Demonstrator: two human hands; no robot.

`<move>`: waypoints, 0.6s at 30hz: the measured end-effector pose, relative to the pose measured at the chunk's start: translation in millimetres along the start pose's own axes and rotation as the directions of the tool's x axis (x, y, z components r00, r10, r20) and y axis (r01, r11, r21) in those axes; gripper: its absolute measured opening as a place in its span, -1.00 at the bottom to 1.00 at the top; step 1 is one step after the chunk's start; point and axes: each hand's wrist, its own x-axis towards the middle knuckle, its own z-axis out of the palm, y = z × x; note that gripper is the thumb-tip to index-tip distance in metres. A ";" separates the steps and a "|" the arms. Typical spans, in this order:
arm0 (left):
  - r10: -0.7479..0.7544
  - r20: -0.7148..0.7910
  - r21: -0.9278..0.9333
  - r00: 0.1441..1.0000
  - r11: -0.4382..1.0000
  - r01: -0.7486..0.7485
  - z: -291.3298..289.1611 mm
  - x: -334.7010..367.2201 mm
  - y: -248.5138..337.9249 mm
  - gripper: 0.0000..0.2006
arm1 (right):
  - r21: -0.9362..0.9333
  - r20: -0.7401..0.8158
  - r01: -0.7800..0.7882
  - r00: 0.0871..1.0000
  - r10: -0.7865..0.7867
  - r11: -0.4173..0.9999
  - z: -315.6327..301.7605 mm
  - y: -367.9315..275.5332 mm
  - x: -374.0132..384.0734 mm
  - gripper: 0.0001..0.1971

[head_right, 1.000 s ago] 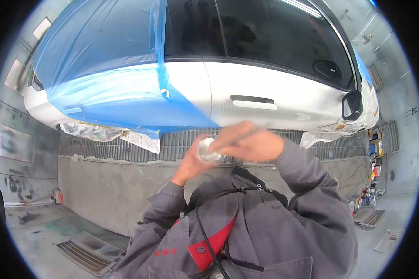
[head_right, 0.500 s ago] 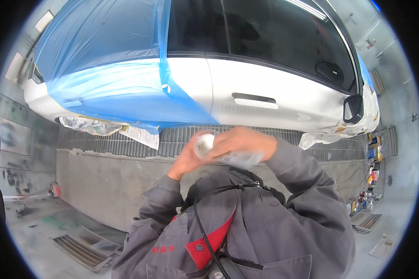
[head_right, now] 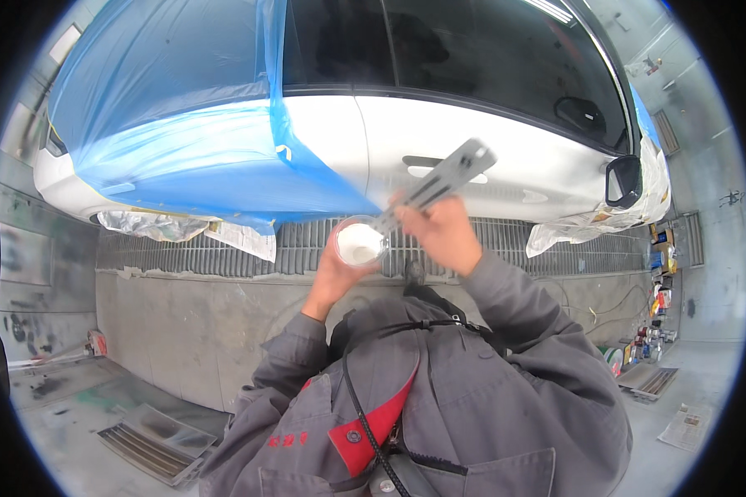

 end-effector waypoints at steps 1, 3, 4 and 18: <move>-0.030 0.018 -0.007 0.999 1.000 0.030 2.0 0.3 -1.0 -0.08 | -0.052 -0.006 0.080 0.997 -0.080 0.995 0.1 -0.6 -0.9 -0.81; -0.002 0.004 -0.014 1.000 1.000 0.002 9.7 -0.5 -2.7 -0.08 | -0.118 0.184 0.082 0.981 -0.059 0.990 1.3 -1.4 -2.5 -0.81; -0.106 0.030 -0.165 0.994 0.980 0.109 17.3 -2.4 -2.7 -0.08 | -0.067 0.105 0.024 0.994 -0.017 0.997 1.4 -1.9 -2.9 -0.81; 0.057 -0.163 -0.084 0.985 0.994 -0.071 27.4 -5.6 4.8 -0.12 | -0.019 -0.004 -0.001 1.000 0.001 1.000 0.4 -18.8 -9.5 -0.81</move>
